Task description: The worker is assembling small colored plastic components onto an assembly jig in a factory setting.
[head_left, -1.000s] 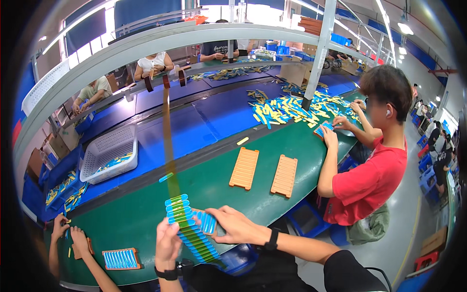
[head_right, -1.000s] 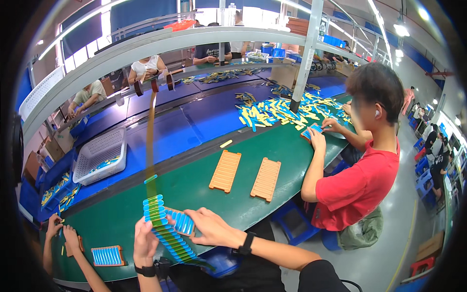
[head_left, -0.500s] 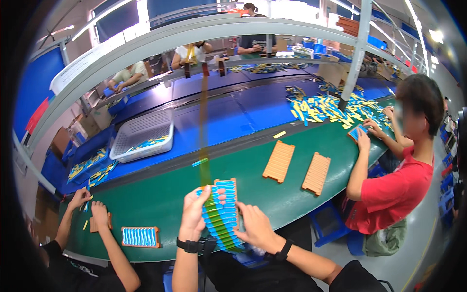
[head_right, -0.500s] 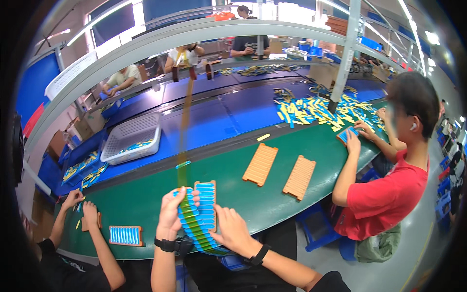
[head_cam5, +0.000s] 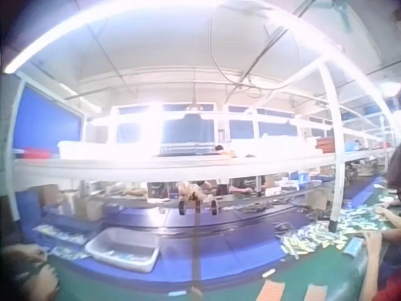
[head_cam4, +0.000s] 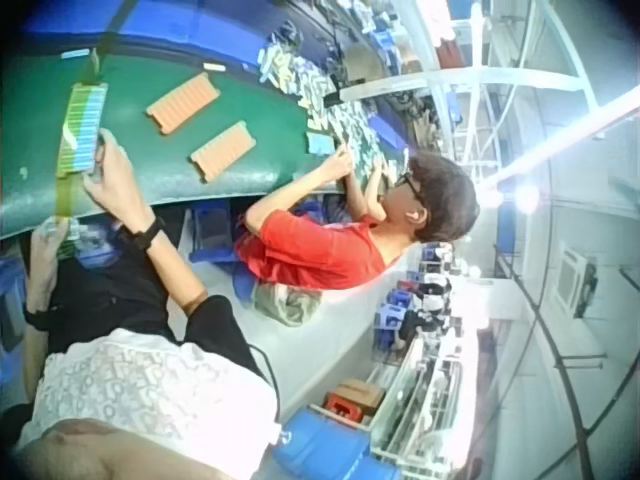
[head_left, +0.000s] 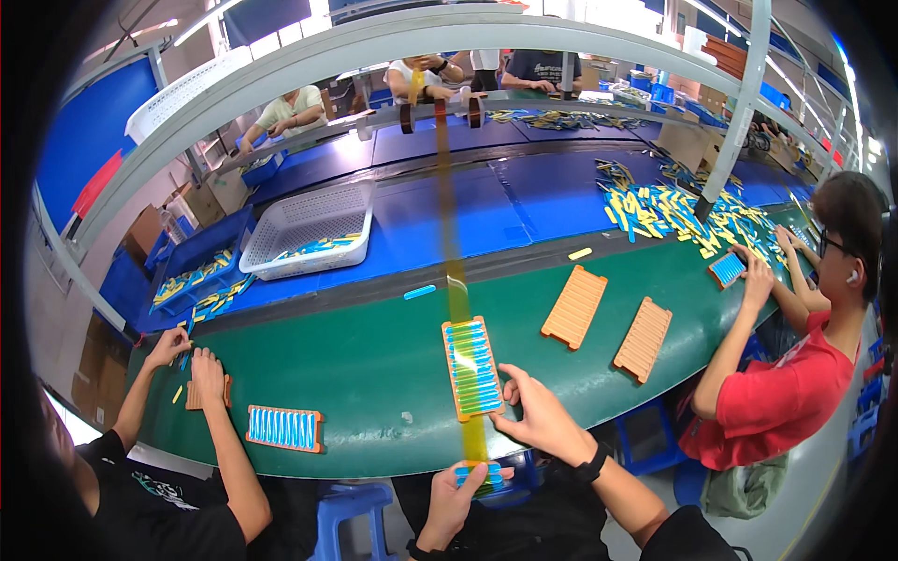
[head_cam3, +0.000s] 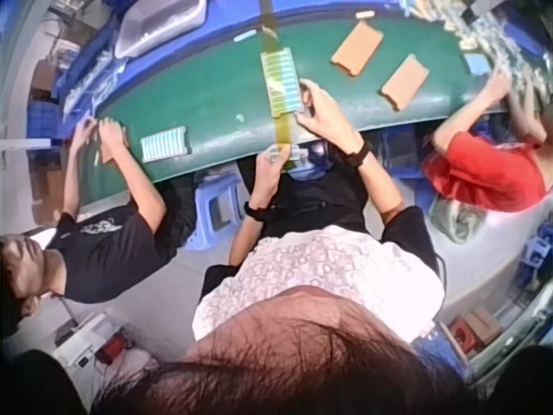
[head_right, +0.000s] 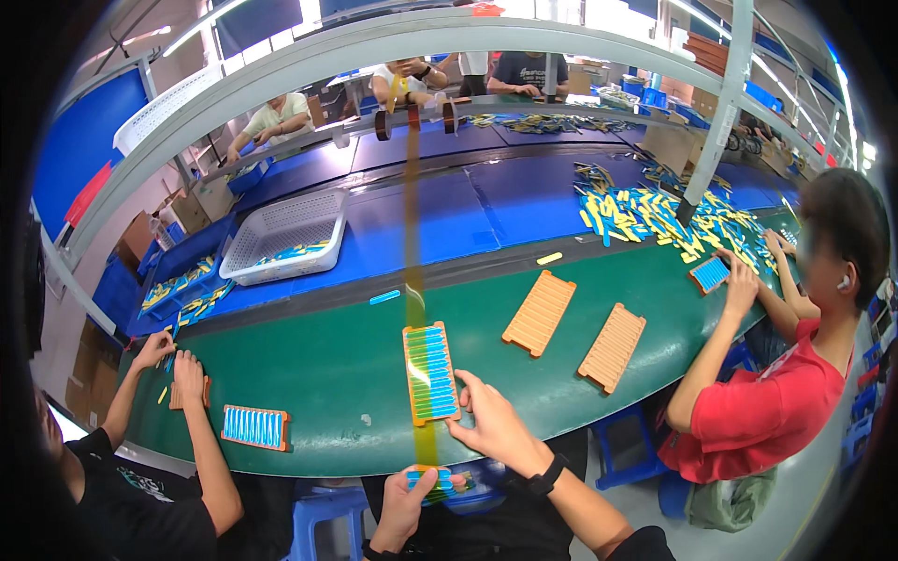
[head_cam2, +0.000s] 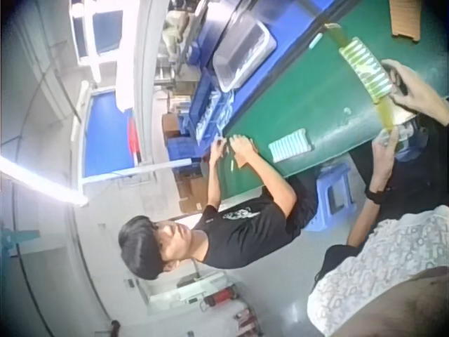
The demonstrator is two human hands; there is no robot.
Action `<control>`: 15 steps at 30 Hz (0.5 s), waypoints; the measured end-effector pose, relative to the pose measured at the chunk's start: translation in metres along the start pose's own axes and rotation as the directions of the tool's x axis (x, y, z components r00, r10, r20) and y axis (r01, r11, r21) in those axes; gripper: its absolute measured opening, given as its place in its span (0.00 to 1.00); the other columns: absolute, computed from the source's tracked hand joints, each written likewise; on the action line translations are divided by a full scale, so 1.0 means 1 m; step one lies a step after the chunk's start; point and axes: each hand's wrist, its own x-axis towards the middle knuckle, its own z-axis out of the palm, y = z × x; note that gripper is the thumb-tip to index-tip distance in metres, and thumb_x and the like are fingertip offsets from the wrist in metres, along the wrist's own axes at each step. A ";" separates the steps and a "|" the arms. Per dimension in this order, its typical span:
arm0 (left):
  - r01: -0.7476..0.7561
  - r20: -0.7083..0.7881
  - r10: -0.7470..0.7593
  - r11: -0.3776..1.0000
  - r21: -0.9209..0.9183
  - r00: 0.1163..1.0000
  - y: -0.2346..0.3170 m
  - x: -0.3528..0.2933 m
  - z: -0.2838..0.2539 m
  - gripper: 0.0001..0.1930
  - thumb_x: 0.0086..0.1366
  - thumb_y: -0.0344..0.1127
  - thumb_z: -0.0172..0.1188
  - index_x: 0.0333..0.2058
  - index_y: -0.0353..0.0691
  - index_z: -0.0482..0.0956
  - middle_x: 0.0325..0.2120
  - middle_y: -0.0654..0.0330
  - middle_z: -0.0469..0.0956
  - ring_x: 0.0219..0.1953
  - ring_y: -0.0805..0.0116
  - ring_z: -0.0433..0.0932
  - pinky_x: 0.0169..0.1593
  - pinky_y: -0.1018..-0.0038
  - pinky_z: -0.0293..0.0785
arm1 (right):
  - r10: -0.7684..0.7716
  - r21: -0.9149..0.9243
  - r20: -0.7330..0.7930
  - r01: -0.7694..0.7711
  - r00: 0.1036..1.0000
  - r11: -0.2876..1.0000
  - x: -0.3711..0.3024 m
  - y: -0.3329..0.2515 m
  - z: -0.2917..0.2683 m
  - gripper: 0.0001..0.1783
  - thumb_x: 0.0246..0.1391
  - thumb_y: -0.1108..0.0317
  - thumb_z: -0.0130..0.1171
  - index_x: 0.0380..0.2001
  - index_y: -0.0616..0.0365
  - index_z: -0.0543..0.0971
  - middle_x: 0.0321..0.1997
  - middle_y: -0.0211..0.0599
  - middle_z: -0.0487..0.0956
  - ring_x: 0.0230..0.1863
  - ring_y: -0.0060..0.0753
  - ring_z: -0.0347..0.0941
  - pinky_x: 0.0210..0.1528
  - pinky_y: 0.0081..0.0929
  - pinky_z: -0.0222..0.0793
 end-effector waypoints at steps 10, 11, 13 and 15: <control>0.007 0.012 -0.007 1.000 0.017 1.000 -0.001 0.001 -0.005 0.12 0.76 0.34 0.53 0.49 0.31 0.77 0.41 0.52 0.85 0.45 0.70 0.83 0.55 0.73 0.74 | -0.032 -0.116 0.214 0.058 0.976 0.992 0.109 0.040 -0.043 0.35 0.54 0.81 0.57 0.66 0.59 0.64 0.53 0.43 0.78 0.46 0.35 0.78 0.47 0.31 0.76; 0.059 0.043 -0.057 0.998 -0.037 0.997 0.000 0.001 -0.005 0.11 0.76 0.34 0.53 0.47 0.32 0.78 0.40 0.55 0.85 0.43 0.72 0.82 0.53 0.75 0.74 | -0.036 -0.107 0.238 0.063 0.971 0.992 0.117 0.043 -0.036 0.38 0.52 0.82 0.56 0.68 0.60 0.62 0.57 0.49 0.77 0.53 0.44 0.75 0.54 0.36 0.73; 0.112 0.082 -0.105 0.990 -0.091 0.991 0.000 0.000 -0.004 0.10 0.76 0.34 0.54 0.46 0.32 0.78 0.39 0.58 0.85 0.42 0.75 0.81 0.51 0.76 0.73 | -0.051 -0.045 0.318 0.068 0.947 0.997 0.128 0.054 -0.024 0.44 0.52 0.84 0.54 0.72 0.59 0.54 0.66 0.56 0.70 0.65 0.55 0.67 0.65 0.42 0.66; 0.051 -0.031 -0.051 0.999 0.002 0.998 -0.003 -0.005 -0.003 0.10 0.75 0.34 0.55 0.44 0.33 0.80 0.37 0.63 0.84 0.38 0.80 0.78 0.45 0.80 0.71 | -0.030 -0.007 0.364 0.035 0.931 0.999 0.130 0.050 -0.014 0.43 0.53 0.84 0.54 0.72 0.59 0.53 0.66 0.56 0.70 0.65 0.55 0.67 0.65 0.42 0.67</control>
